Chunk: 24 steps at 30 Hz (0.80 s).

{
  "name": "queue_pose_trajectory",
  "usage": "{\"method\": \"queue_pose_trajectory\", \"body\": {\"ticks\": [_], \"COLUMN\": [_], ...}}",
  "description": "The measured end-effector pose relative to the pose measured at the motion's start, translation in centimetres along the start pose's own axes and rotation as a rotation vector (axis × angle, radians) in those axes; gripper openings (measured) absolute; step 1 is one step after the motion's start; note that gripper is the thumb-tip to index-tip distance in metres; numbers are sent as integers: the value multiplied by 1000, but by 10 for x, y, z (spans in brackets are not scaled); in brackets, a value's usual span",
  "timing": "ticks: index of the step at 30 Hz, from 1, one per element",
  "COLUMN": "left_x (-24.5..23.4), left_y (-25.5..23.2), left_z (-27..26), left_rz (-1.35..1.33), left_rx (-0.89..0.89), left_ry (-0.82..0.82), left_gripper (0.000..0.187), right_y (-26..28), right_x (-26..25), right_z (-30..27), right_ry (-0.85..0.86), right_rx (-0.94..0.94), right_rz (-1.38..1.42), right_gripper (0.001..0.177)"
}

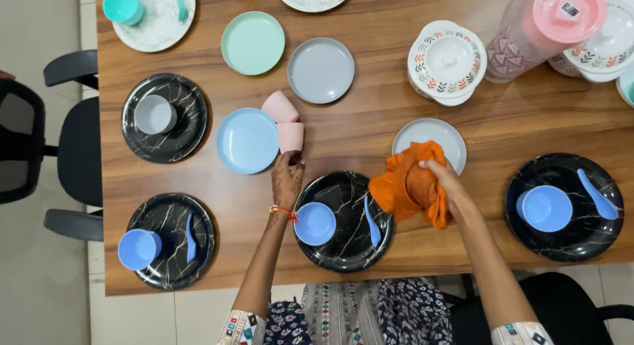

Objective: The person wipes various bowls, plates, and cups with a cloth, handling them one at a time and placing them back on a wooden table.

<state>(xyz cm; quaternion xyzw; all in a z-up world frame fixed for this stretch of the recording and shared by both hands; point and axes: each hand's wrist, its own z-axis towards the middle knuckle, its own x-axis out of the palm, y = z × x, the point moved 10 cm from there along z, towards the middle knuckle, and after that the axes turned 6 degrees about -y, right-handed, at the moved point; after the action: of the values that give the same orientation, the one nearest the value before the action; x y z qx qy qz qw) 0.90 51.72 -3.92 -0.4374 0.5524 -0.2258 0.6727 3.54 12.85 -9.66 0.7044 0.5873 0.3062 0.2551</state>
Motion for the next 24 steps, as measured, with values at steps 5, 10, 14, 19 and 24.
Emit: {"method": "queue_pose_trajectory", "body": {"ticks": [5,10,14,19,24], "left_x": [31,182,312,355,221], "left_y": [-14,-71,-82,-44,-97], "left_z": [14,-38,-95,-121,-54], "left_rz": [-12,211,460,450,98], "left_rx": [131,482,763,917,683], "left_ry": [-12,241,239,469,268], "left_gripper": [29,37,50,27,30], "right_y": [-7,25,36,44,49], "right_x": [-72,-139,-158,-146,-127], "right_z": [11,-9,7,2,-51], "right_ry": [-280,-572,-698,-786,-565], "right_rx": [-352,-627,-797,-849,-733], "right_rz": [-265,104,47,-309,515], "right_gripper": [51,59,40,28,50]}}
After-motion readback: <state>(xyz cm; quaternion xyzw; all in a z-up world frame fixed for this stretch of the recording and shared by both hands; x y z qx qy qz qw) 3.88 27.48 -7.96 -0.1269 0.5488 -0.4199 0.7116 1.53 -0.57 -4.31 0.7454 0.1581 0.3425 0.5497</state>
